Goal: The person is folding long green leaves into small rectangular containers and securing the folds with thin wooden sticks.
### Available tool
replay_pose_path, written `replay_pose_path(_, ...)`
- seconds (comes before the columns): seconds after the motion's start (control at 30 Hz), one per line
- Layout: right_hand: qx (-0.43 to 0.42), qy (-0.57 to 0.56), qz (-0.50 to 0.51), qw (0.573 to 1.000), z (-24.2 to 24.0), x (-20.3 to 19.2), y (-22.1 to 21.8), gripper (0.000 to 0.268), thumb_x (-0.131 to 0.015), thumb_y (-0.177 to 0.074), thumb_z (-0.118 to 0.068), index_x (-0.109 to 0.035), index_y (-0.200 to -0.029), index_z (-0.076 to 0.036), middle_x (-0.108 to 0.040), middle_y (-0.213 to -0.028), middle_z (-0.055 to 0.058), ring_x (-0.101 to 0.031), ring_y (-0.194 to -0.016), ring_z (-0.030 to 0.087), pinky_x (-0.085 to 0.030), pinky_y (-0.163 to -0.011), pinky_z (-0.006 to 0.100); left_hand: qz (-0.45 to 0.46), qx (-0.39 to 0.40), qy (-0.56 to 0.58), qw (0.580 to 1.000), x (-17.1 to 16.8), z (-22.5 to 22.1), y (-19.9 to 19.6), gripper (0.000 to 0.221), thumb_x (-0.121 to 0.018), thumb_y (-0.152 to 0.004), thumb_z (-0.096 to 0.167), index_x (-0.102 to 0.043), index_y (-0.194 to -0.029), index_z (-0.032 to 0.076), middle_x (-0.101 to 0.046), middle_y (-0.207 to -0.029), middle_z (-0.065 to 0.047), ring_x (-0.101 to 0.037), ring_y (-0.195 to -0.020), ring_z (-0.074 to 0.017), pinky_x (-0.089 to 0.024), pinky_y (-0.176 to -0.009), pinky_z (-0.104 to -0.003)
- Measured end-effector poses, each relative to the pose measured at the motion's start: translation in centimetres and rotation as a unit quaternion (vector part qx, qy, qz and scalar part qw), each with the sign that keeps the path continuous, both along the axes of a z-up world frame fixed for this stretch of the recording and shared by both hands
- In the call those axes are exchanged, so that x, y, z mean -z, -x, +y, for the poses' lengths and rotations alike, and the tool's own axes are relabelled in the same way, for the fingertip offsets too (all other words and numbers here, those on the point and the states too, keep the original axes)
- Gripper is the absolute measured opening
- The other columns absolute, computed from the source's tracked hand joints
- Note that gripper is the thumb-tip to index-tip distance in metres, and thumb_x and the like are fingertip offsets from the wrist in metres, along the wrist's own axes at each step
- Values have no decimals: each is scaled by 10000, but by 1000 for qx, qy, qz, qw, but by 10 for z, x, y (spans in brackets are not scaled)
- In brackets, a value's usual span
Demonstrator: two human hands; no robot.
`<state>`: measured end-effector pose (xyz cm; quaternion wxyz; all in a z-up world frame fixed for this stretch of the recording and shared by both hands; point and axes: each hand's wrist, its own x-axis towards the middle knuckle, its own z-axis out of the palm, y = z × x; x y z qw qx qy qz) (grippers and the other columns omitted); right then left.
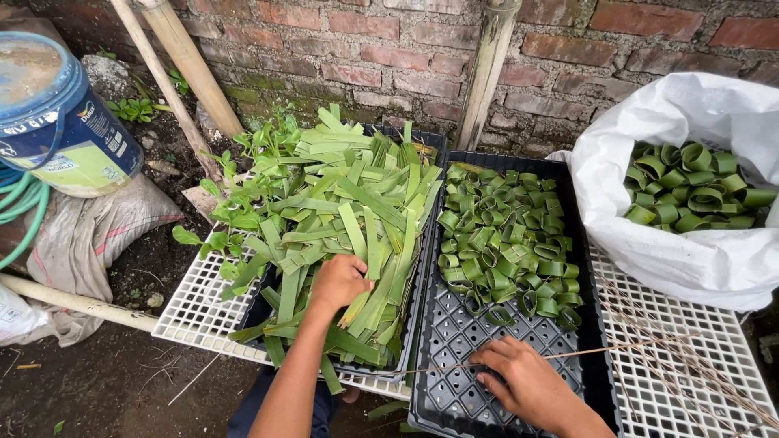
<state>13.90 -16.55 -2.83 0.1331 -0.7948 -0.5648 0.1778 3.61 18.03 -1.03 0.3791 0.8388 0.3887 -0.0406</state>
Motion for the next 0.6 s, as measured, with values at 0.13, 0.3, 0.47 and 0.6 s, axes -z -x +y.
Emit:
replay_pose_path(0.13, 1, 6, 3, 1000, -1, -1, -1, 307, -580, -1011, -352, -698, -1253, -205, -704, -1202, -30, -627, -1120, 190, -486, -1004, 424, -59, -8, 61, 996, -6, 17, 9, 479, -767, -880, 170, -656, -1336, 77, -709, -1329, -116, -699, -1210, -244, -471, -1148, -424)
replay_pose_path(0.3, -1, 4, -7, 1000, 0, 5, -2, 308, -600, -1005, -352, -703, -1251, -197, -713, -1203, -24, -635, -1122, 185, -500, -1012, 421, -83, -65, 124, 987, -29, 19, 12, 509, -716, -916, 128, -594, -1407, 71, -641, -1425, -127, -644, -1285, -272, -534, -1073, -464)
replay_pose_path(0.47, -2, 7, 0, 1000, 2, 4, -2, 300, -590, -1007, -340, -703, -1243, -194, -707, -1181, -20, -636, -1078, 194, -507, -984, 422, -93, -70, -132, 984, -8, 16, 4, 557, -759, -876, 41, -586, -1401, 112, -706, -1279, -103, -722, -1104, -292, -570, -1032, -460)
replay_pose_path(0.6, -6, 16, 0, 1000, 2, 7, -3, 318, -569, -1013, -353, -694, -1262, -200, -699, -1190, -23, -631, -1062, 195, -511, -959, 426, -12, -24, -162, 986, -15, -4, 2, 116, -703, -939, 58, -757, -1012, 131, -787, -830, -37, -677, -568, -102, -599, -499, -223)
